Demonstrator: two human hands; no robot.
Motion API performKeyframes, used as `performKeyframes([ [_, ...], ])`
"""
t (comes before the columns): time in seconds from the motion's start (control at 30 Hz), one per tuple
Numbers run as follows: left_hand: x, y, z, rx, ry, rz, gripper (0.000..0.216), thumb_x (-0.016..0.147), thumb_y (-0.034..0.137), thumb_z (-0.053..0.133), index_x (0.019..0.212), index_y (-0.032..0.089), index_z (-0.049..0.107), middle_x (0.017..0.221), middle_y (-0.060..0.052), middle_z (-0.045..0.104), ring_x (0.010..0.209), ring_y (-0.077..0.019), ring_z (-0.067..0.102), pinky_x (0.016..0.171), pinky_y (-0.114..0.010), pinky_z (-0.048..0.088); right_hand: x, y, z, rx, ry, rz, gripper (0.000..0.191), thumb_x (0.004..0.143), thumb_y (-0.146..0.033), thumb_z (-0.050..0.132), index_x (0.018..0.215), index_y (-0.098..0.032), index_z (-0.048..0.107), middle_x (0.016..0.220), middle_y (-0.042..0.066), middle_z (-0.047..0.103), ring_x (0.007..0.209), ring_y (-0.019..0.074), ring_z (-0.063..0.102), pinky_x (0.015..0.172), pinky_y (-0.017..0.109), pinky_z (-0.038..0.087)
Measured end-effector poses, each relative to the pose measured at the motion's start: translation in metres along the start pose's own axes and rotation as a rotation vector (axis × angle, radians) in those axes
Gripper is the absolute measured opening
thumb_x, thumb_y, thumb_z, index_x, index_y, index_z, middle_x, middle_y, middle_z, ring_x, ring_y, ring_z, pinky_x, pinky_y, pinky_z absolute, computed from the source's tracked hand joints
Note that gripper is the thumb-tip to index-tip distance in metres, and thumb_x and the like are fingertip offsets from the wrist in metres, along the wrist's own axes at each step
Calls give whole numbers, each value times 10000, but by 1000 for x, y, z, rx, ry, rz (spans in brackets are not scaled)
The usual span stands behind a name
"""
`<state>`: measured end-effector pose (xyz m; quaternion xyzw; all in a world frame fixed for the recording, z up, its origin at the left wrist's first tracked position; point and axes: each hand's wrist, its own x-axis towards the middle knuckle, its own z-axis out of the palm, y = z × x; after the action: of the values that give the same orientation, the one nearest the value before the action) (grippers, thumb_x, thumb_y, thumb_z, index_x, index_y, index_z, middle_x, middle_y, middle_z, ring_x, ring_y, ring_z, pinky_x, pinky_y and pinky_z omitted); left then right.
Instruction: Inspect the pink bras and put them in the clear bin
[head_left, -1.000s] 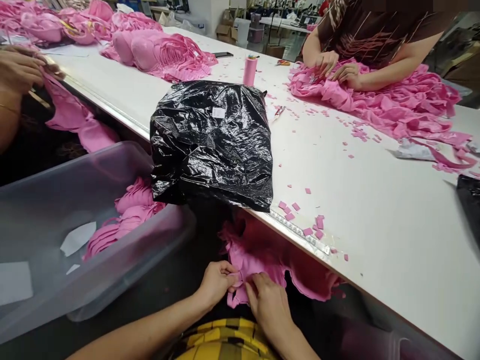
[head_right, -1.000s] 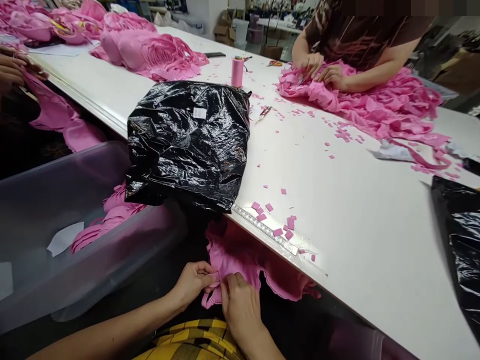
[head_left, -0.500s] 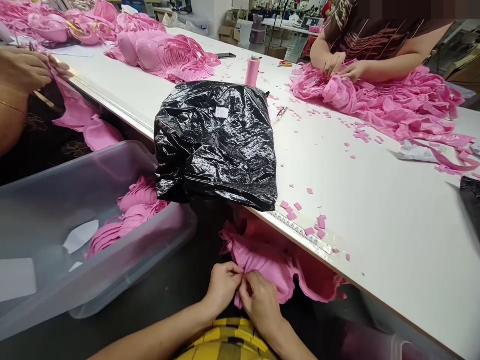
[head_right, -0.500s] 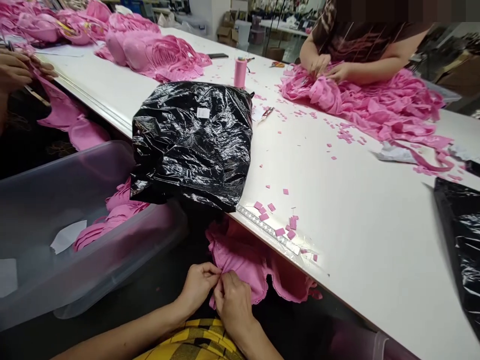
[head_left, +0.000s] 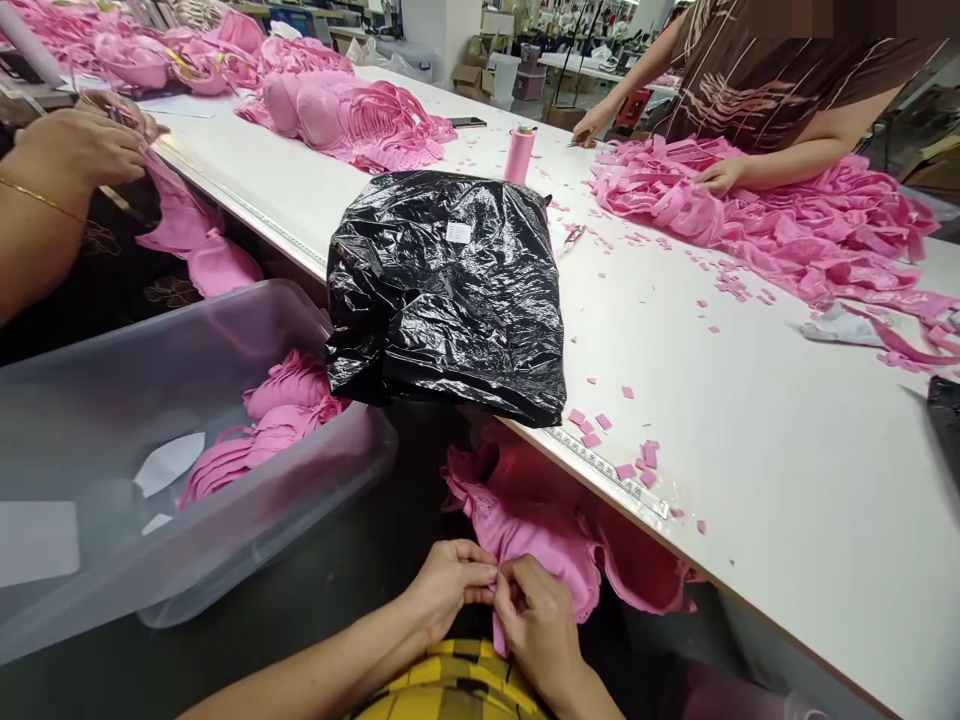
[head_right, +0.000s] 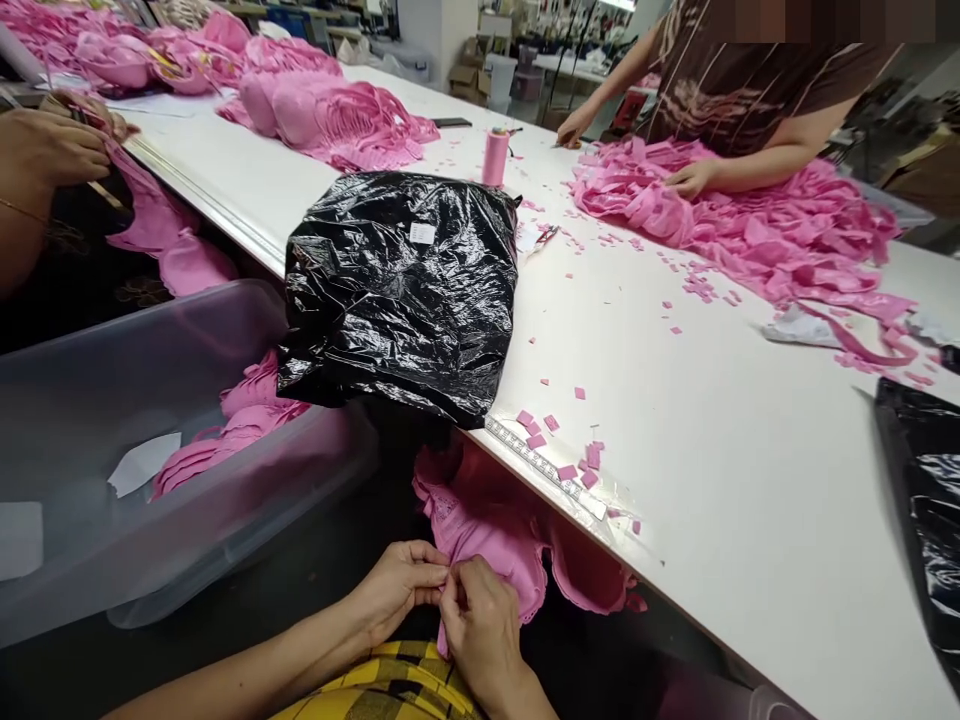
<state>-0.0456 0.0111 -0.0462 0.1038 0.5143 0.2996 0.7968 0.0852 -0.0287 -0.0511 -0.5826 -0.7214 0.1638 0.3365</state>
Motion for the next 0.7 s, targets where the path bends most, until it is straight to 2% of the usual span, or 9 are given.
performKeyframes([
  [0.1, -2, -6, 3, -107, 29, -4, 160, 505, 66, 766, 597, 76, 635, 575, -34, 637, 545, -122, 619, 588, -231, 529, -1, 0, -3, 22, 14, 27, 195, 856, -152, 442, 688, -158, 540, 578, 9, 535, 475, 109, 497, 465, 214, 361],
  [0.27, -4, -2, 2, -105, -40, -12, 210, 493, 68, 791, 624, 71, 627, 599, -37, 641, 556, -103, 614, 610, -201, 518, 1, -5, -9, 123, 49, 92, 214, 871, -184, 463, 673, -161, 544, 570, -4, 519, 462, 94, 477, 457, 194, 378],
  [0.4, -4, 3, 6, -51, -116, 74, 271, 511, 133, 803, 650, 98, 572, 562, -11, 614, 513, -84, 577, 541, -179, 482, 3, -8, -14, 183, 84, 157, 219, 861, -204, 480, 657, -168, 551, 559, -10, 526, 452, 93, 467, 435, 185, 380],
  [0.5, -5, 3, 11, 22, -126, 129, 269, 550, 152, 761, 725, 116, 560, 588, 1, 611, 509, -90, 562, 514, -194, 474, 3, -10, -16, 214, 102, 204, 224, 856, -214, 489, 644, -173, 549, 544, -16, 526, 445, 91, 461, 428, 176, 381],
  [0.6, -3, -2, 13, 184, -124, 207, 203, 578, 122, 658, 763, 115, 577, 606, 6, 602, 487, -96, 537, 466, -200, 446, 3, -14, -15, 194, 89, 162, 244, 862, -203, 471, 631, -172, 543, 541, -18, 512, 443, 87, 452, 427, 178, 363],
  [0.7, 4, -8, 11, 316, -106, 368, 161, 567, 83, 553, 721, 124, 578, 607, 15, 586, 506, -95, 517, 478, -190, 416, 2, -16, -10, 154, 60, 121, 263, 864, -189, 450, 615, -170, 531, 530, -20, 480, 440, 86, 441, 434, 187, 347],
])
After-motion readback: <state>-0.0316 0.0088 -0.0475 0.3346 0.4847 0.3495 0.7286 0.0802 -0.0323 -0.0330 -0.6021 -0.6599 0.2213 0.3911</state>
